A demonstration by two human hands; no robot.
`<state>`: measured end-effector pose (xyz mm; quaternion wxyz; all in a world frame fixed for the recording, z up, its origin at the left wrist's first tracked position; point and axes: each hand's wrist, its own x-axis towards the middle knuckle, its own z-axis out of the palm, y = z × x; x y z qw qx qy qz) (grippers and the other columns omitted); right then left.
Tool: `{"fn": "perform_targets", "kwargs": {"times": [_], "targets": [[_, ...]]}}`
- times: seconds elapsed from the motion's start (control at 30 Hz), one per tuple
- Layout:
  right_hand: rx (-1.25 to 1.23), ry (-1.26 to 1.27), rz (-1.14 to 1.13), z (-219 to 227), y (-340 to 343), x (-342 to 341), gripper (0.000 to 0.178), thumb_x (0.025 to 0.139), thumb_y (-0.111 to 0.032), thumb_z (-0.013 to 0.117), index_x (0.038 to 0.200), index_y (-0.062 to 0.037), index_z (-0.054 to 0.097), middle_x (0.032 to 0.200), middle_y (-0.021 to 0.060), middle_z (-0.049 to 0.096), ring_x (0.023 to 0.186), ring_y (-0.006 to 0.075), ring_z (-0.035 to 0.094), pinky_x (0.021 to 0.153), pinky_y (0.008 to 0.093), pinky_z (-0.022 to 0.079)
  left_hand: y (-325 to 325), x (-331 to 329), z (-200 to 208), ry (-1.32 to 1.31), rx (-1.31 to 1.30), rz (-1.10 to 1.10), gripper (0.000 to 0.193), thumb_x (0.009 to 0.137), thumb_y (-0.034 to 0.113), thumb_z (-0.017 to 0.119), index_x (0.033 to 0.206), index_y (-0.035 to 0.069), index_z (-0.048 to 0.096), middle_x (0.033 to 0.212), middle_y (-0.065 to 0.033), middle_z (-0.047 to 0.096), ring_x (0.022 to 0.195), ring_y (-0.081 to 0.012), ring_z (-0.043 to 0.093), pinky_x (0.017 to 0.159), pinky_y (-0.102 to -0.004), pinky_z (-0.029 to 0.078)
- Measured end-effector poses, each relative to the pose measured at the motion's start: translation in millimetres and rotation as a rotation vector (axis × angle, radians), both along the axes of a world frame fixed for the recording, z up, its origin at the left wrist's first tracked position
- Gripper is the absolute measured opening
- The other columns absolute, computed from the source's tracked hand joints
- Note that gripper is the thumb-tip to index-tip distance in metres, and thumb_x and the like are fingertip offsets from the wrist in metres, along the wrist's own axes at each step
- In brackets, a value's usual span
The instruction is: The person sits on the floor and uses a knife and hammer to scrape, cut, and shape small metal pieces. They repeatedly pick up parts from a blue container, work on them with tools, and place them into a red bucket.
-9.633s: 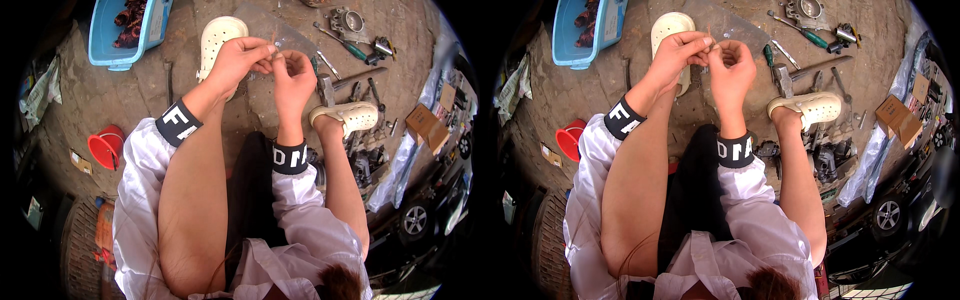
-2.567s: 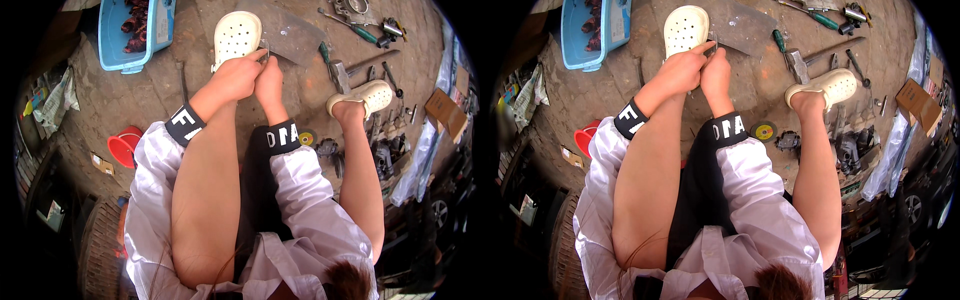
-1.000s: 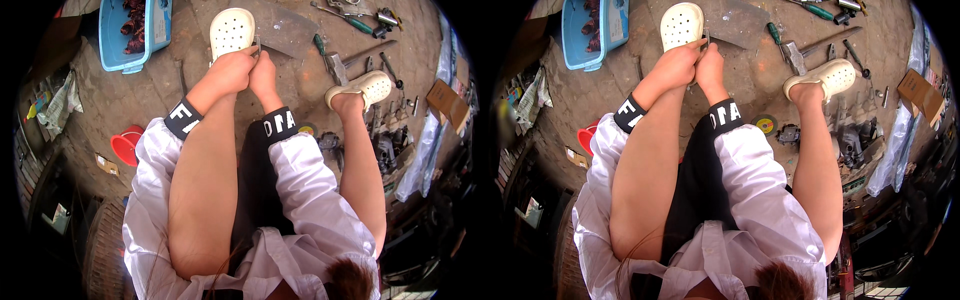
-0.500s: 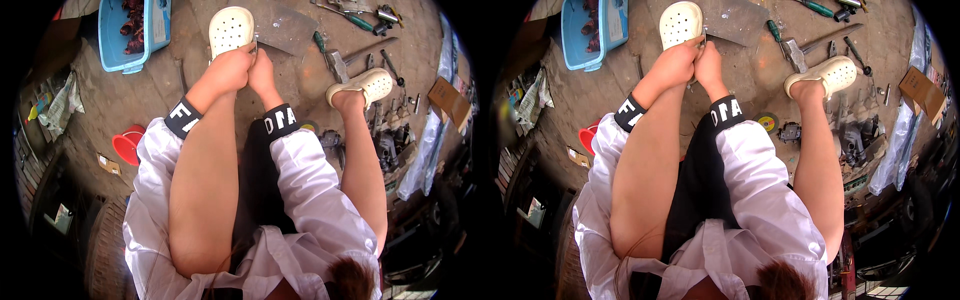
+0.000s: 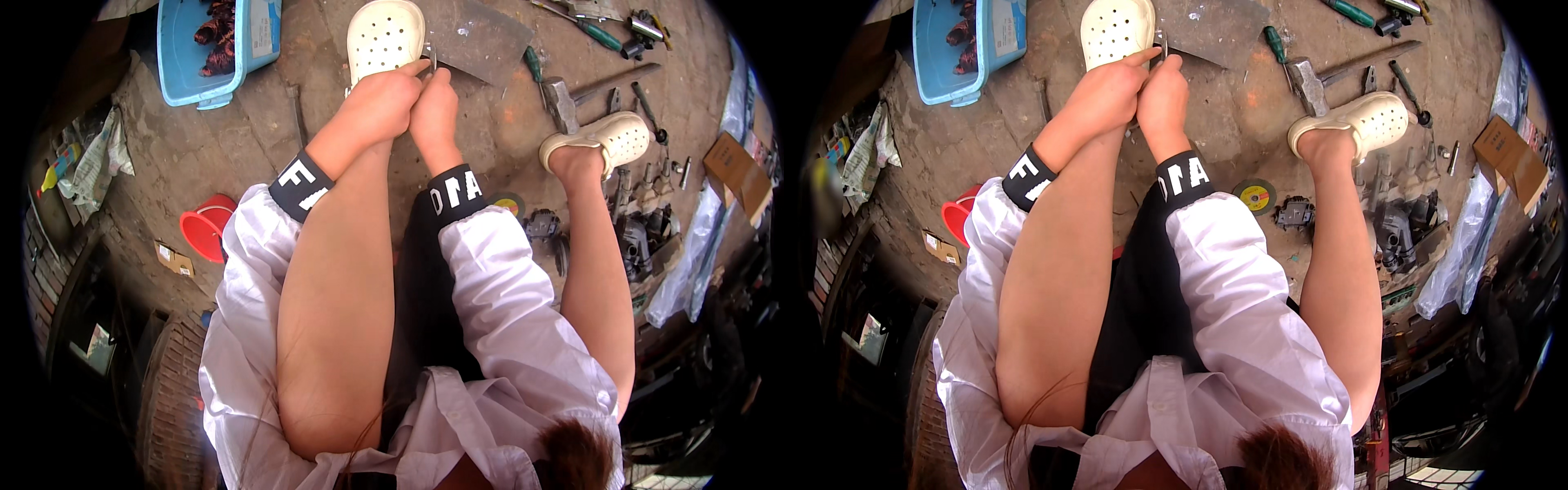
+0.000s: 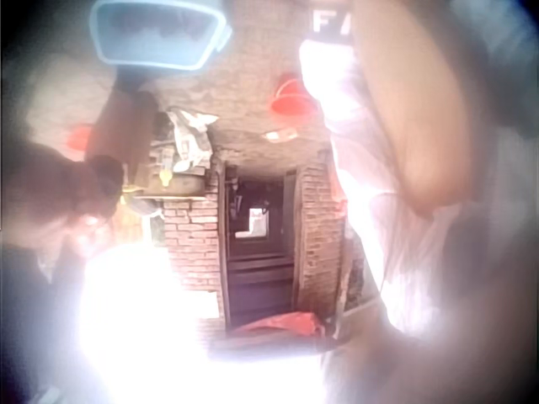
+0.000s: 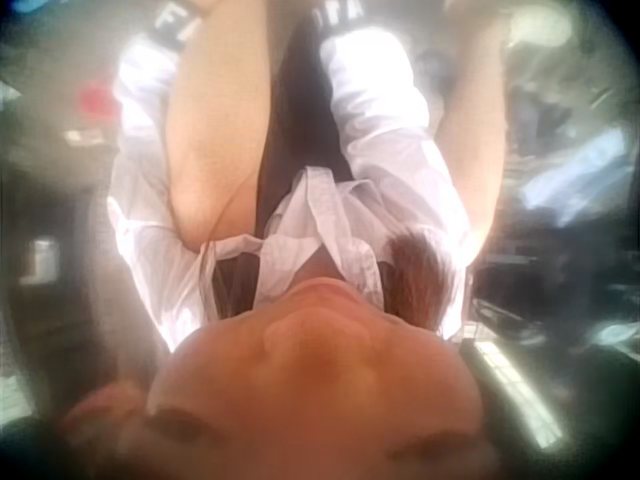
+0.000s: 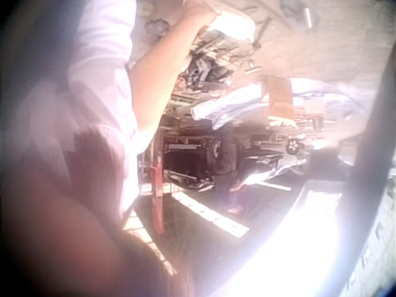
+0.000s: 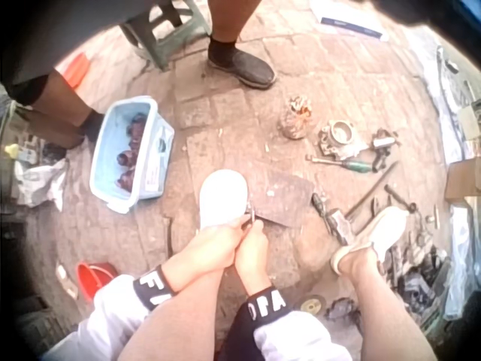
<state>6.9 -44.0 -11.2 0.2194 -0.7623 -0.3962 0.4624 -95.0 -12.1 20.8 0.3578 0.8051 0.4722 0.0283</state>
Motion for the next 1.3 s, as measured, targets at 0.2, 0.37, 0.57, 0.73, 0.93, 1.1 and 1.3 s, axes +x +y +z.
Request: {"fn": "perform_targets", "kwargs": {"times": [0.2,0.37,0.57,0.73,0.93,1.1,1.3], "targets": [[0.034,-0.04,0.02,-3.9,-5.3,-0.1,0.019,0.092,-0.011,0.043,0.084,0.0056,0.042,0.073,0.0214,0.061,0.068,0.0343,0.061,0.063,0.0443,0.047,1.9,3.1,8.0,0.065,-0.053,-0.051,0.024,0.068,0.004,0.062,0.091,0.002,0.068,0.127,-0.0138,0.056,0.091,-0.0312,0.063,0.075,-0.0381,0.052],[0.019,-0.048,0.05,1.8,-3.7,0.4,0.019,0.093,-0.012,0.044,0.085,0.0054,0.041,0.072,0.0204,0.061,0.066,0.0322,0.061,0.061,0.0436,0.047,2.2,1.4,9.8,0.038,-0.052,-0.051,0.026,0.068,0.004,0.062,0.093,0.002,0.068,0.126,-0.0149,0.056,0.092,-0.0311,0.063,0.076,-0.0384,0.052],[0.05,-0.018,0.002,0.8,-5.4,-2.8,0.02,0.094,-0.011,0.041,0.082,0.0043,0.041,0.067,0.0156,0.059,0.063,0.026,0.059,0.059,0.041,0.046,0.8,-0.5,10.1,0.033,-0.044,-0.053,0.026,0.07,0.006,0.061,0.094,0.002,0.067,0.125,-0.0152,0.056,0.092,-0.0317,0.063,0.077,-0.0388,0.052],[0.034,-0.002,0.011,3.2,-4.6,-1.6,0.019,0.094,-0.01,0.042,0.081,0.0039,0.041,0.066,0.0143,0.059,0.062,0.0242,0.058,0.057,0.0401,0.045,0.4,-0.4,10.7,0.01,-0.025,-0.034,0.026,0.071,0.007,0.061,0.095,0.002,0.067,0.125,-0.0152,0.056,0.092,-0.0321,0.063,0.077,-0.0393,0.052],[0.0,-0.016,0.004,6.3,-2.5,-0.7,0.019,0.09,-0.012,0.047,0.084,0.0052,0.045,0.078,0.0234,0.061,0.074,0.0359,0.06,0.065,0.0438,0.046,1.8,0.0,12.3,0.029,-0.041,-0.045,0.025,0.071,0.006,0.06,0.094,0.002,0.067,0.125,-0.0149,0.056,0.092,-0.0322,0.063,0.077,-0.0397,0.052],[-0.02,0.008,0.06,2.9,0.4,6.0,0.015,0.089,-0.008,0.046,0.085,0.0063,0.045,0.074,0.0177,0.062,0.068,0.0279,0.061,0.063,0.0403,0.048,2.2,3.1,9.7,0.017,-0.077,-0.019,0.025,0.069,0.002,0.059,0.092,0.001,0.068,0.126,-0.0142,0.056,0.093,-0.0321,0.062,0.077,-0.0393,0.051],[-0.003,0.018,0.12,0.0,1.4,10.5,0.02,0.084,-0.011,0.053,0.087,0.0076,0.047,0.077,0.0192,0.063,0.071,0.0294,0.063,0.064,0.0406,0.05,2.2,3.5,6.9,0.047,-0.079,-0.02,0.026,0.067,-0.002,0.057,0.091,0.0,0.068,0.128,-0.0135,0.054,0.097,-0.0316,0.062,0.08,-0.0393,0.051]]}}
